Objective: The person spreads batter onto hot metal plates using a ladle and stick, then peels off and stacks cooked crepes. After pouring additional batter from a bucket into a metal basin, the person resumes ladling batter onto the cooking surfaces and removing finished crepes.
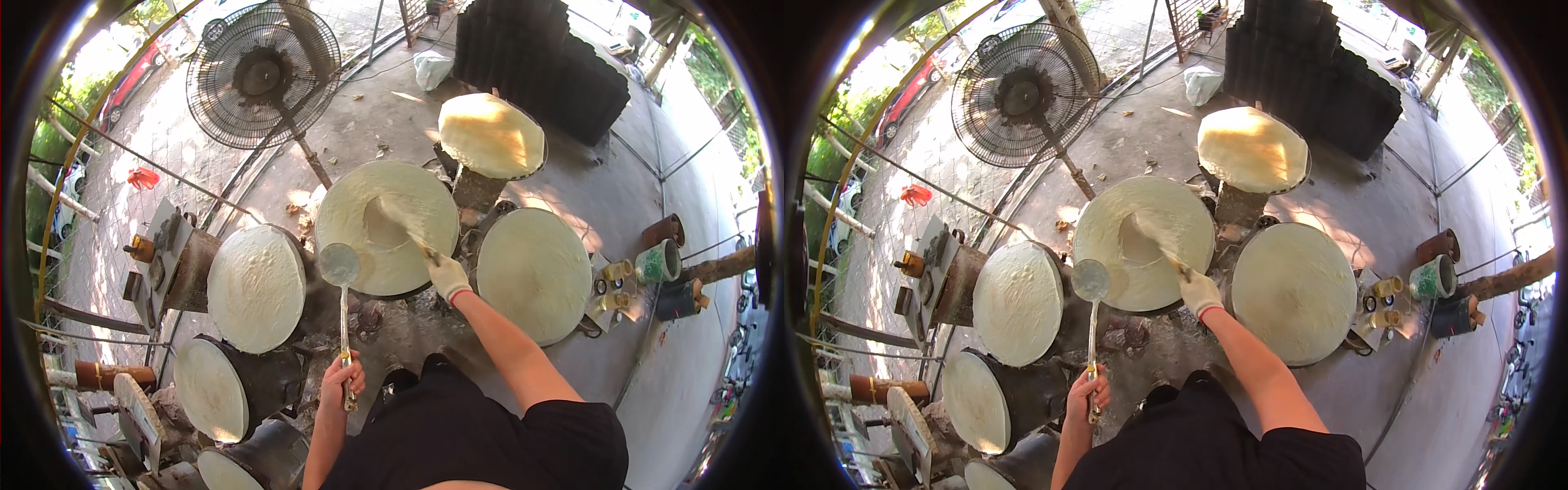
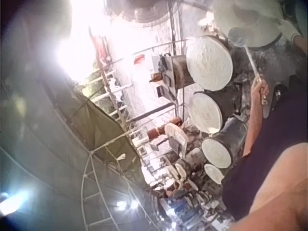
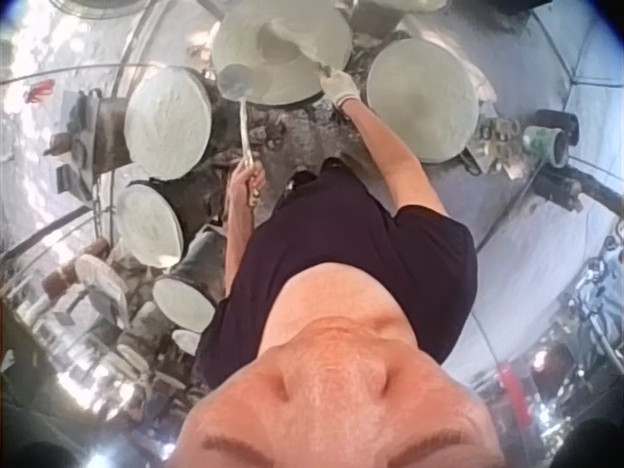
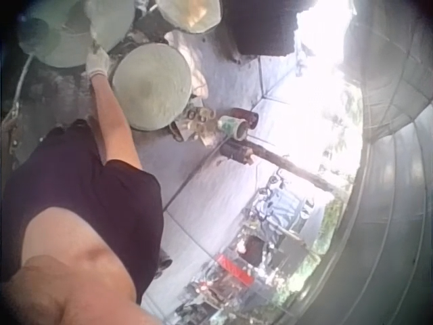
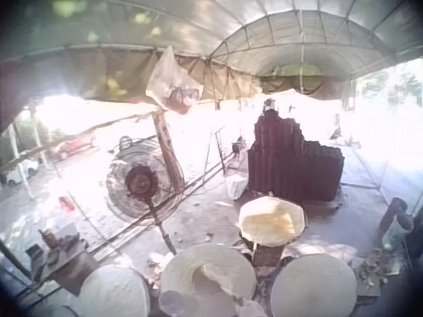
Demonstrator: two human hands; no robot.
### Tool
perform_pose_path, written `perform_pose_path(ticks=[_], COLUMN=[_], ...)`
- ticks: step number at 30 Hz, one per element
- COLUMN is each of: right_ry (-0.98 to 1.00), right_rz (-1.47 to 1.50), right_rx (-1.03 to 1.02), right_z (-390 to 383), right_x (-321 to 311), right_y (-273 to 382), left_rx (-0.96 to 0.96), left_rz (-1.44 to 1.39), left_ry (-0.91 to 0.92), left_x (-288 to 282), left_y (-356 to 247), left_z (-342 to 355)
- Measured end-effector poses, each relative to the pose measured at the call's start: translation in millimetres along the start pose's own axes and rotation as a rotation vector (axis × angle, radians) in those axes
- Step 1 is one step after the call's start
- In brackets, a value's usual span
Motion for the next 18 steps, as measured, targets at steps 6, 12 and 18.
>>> perform_pose_path(ticks=[6, 12, 18], right_ry=[0.017, 0.214, 0.36], right_rz=[-0.123, -0.126, -0.053], right_rx=[-0.117, -0.185, -0.235], right_z=[52.0, 46.2, 61.6], right_x=[-17.0, -28.2, -52.0], right_y=[-1.7, 0.4, -2.1], left_rx=[0.021, 0.047, 0.067], left_rz=[-0.033, -0.049, -0.055], left_ry=[-0.034, -0.055, -0.092], left_x=[8.8, 10.3, 17.0], left_y=[8.4, 17.1, 23.9], left_z=[0.9, -4.0, -6.3])
Point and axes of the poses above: each hand's wrist, its own z-axis towards the middle knuckle, its own x-axis out of the palm, y = z × x, the point moved 5 cm from there along z, towards the middle knuckle, and after that the axes turned 8 degrees about -x, right-handed, at the moved point
